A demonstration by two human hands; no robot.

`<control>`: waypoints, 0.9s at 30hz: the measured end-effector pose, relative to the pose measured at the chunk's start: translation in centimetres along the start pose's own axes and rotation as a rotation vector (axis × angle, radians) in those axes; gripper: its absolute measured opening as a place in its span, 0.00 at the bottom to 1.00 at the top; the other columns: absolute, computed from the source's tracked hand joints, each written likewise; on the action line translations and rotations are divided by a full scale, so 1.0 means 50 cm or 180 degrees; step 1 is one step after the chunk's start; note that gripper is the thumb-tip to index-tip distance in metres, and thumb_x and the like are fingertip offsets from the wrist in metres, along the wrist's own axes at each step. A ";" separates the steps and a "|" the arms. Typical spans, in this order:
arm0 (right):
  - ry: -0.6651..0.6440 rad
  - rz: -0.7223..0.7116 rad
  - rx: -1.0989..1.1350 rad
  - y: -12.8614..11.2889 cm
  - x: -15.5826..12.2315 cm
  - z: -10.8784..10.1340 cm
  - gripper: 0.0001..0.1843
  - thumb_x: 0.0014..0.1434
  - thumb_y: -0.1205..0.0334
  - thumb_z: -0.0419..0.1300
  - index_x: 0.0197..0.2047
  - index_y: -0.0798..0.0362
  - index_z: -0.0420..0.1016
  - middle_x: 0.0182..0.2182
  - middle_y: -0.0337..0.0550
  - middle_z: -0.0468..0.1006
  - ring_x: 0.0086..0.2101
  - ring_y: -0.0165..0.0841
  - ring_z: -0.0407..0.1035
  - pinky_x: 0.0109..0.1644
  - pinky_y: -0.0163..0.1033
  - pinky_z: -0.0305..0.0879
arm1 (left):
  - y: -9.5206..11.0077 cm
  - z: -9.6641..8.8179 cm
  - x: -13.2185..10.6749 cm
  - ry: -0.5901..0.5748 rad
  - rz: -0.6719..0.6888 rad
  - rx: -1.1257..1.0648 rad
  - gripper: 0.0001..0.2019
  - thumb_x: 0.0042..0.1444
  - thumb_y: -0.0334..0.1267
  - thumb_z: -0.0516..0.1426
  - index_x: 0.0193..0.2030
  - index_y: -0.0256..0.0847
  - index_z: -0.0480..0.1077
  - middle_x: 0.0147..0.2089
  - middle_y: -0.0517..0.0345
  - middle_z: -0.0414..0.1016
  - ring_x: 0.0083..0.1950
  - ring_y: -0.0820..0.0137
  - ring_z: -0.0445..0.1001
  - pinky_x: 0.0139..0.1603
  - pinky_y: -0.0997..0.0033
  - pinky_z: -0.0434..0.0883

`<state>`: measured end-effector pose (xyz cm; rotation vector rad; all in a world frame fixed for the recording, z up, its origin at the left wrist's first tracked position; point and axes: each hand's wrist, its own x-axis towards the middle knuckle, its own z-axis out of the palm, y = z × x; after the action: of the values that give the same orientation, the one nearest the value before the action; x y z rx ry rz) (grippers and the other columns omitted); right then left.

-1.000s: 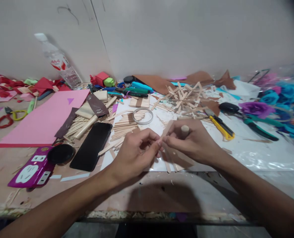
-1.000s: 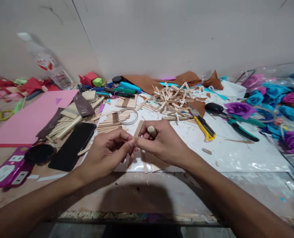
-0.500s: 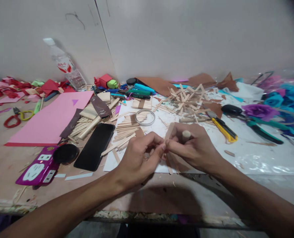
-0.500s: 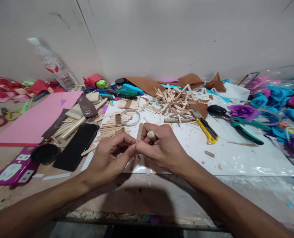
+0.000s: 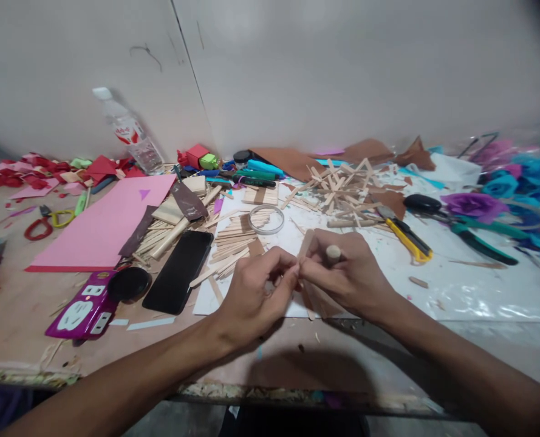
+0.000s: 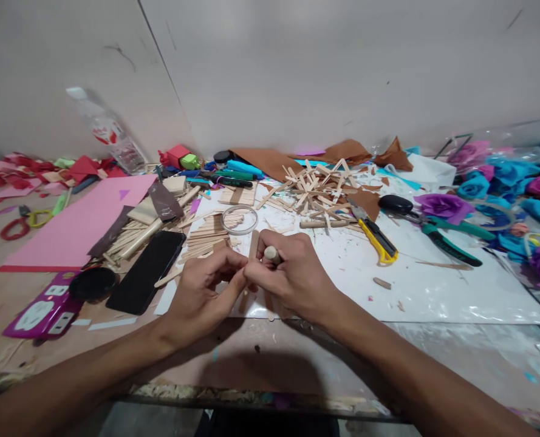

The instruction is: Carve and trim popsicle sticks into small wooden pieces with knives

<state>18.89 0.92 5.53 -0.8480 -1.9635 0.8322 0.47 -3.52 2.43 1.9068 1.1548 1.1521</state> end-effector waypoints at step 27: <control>-0.0528 0.0110 0.0733 0.007 0.012 -0.052 0.10 0.65 0.65 0.62 0.31 0.54 0.79 0.22 0.34 0.73 0.22 0.25 0.60 0.28 0.34 0.58 | 0.031 -0.006 0.023 -0.0036 -0.0402 -0.1108 0.09 0.67 0.37 0.61 0.34 0.38 0.73 0.27 0.61 0.75 0.25 0.79 0.68 0.24 0.80 0.63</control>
<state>20.93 2.22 6.67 -0.6974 -1.9511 1.1559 1.03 -3.14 4.26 1.5530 0.9792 1.1839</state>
